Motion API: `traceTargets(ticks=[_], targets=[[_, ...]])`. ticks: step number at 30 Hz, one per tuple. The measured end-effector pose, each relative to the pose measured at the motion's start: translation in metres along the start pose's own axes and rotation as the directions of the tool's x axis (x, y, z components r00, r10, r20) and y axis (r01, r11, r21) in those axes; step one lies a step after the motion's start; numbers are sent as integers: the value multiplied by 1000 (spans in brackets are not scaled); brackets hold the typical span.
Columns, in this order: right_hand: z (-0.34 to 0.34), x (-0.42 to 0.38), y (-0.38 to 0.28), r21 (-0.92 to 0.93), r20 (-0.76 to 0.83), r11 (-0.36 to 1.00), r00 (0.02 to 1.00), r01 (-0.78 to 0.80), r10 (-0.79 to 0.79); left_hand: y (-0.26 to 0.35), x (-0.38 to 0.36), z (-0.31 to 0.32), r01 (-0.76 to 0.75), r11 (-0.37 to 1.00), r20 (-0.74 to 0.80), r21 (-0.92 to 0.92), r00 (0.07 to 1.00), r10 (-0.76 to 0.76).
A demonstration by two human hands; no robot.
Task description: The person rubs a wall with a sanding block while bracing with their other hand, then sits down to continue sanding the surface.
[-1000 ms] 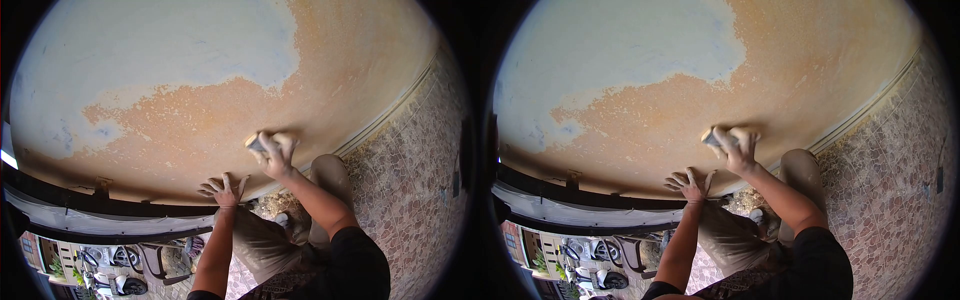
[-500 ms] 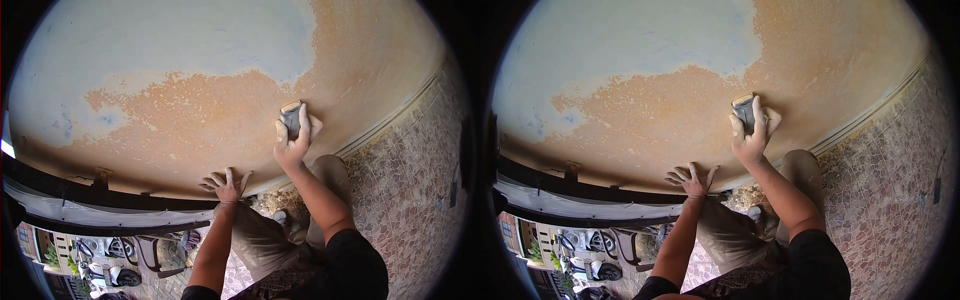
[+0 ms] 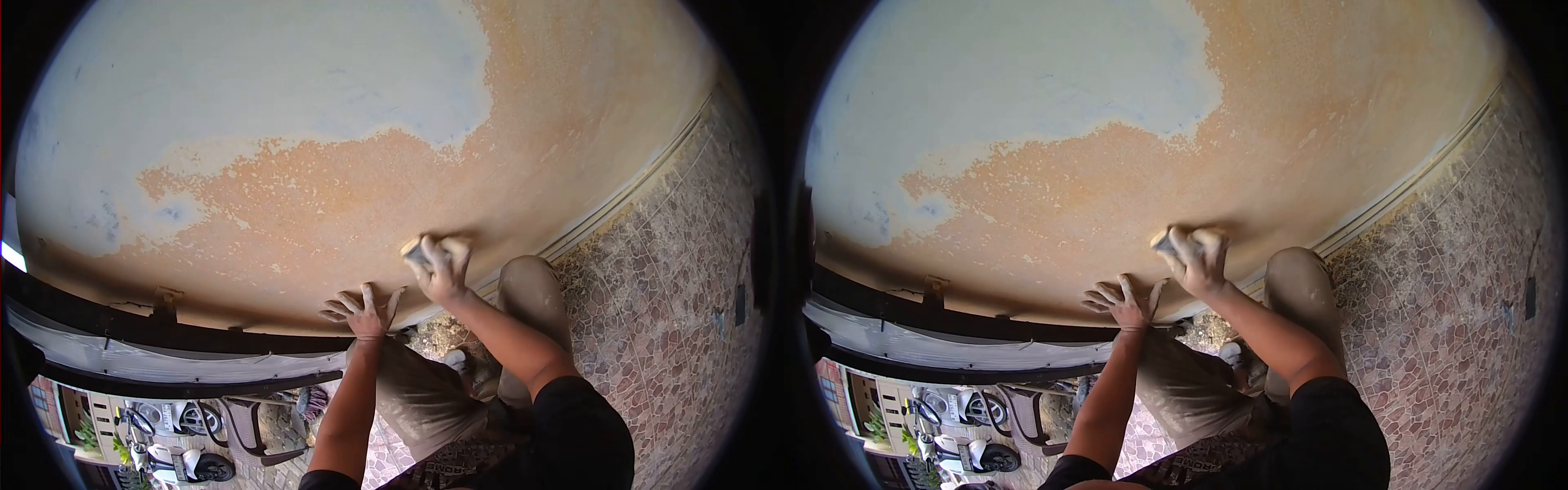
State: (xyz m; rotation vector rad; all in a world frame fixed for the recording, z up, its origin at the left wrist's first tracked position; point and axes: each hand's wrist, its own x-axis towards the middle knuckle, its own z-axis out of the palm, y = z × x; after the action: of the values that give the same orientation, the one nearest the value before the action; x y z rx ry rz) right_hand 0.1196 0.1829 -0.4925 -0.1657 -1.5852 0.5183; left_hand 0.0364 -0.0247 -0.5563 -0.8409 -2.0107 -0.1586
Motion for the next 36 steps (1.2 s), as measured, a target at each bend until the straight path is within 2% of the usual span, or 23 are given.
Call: traceTargets(ticks=[1,4,6,7,8,9,11,13,15,16,18,19,21,22,23,24,25,26,29,30,33,35,36], targets=[[-3,-19,-1,7,144,989,979,146,-146,-1,0,3,-13,1000,-14,-2,1000,13],[0,-2,-11,0,160,989,976,149,-147,-6,-4,-1,-20,1000,33,21,999,20],[6,32,-3,50,-73,998,996,-48,52,-4,-2,-2,-12,1000,19,3,1000,12],[-8,62,-1,1,-61,992,990,-126,126,-1,-2,-1,-9,1000,7,-5,1000,9],[-5,73,9,56,-167,967,953,-248,254,1,-3,-1,6,1000,16,-8,1000,-6],[-11,80,10,-5,-189,969,952,-248,243,0,-3,-1,7,1000,8,-12,1000,-6],[4,28,11,50,-139,980,970,-192,198,2,-1,1,5,1000,-8,-28,1000,-5],[-3,-23,7,28,148,991,980,128,-130,0,-1,0,-10,1000,5,19,1000,10],[-3,-33,-3,-24,259,986,953,167,-155,-1,1,-3,-18,998,23,55,1000,17],[-5,-16,-6,-35,239,983,956,182,-169,-3,2,-1,-25,999,7,47,1000,25],[4,24,-4,20,-2,999,999,-46,46,-1,-2,0,-3,1000,19,16,1000,3],[1,56,-5,113,-112,970,968,-213,226,0,-4,-1,8,1000,29,15,1000,-8],[-2,95,-6,320,-247,853,833,-412,495,1,-1,1,-4,1000,-10,-12,1000,4],[2,79,-1,317,-249,857,836,-407,489,2,-1,1,7,1000,-8,-15,1000,-7],[7,43,7,144,-162,960,951,-241,264,1,-1,-1,6,1000,-11,-21,1000,-7],[6,11,11,-12,-32,999,999,-36,36,0,0,-4,-10,1000,10,6,1000,10],[0,-7,8,-24,92,993,989,115,-113,0,2,-4,-29,999,28,35,999,28],[-1,-25,4,-65,179,985,973,161,-148,-1,2,-3,-36,998,29,50,999,35],[-8,17,-2,-66,159,985,976,160,-148,-3,0,-3,-43,998,37,45,998,42],[-5,35,-2,-53,-6,998,1000,-18,18,-2,1,-4,-34,998,44,50,999,32],[-11,84,9,-53,-189,955,942,-291,277,0,-1,-5,-36,998,37,56,999,34],[3,30,11,-10,-93,991,987,-135,134,1,-1,1,6,1000,-3,-17,1000,-6],[5,-9,14,43,25,999,1000,16,-17,1,0,-1,14,1000,12,0,1000,-14]])
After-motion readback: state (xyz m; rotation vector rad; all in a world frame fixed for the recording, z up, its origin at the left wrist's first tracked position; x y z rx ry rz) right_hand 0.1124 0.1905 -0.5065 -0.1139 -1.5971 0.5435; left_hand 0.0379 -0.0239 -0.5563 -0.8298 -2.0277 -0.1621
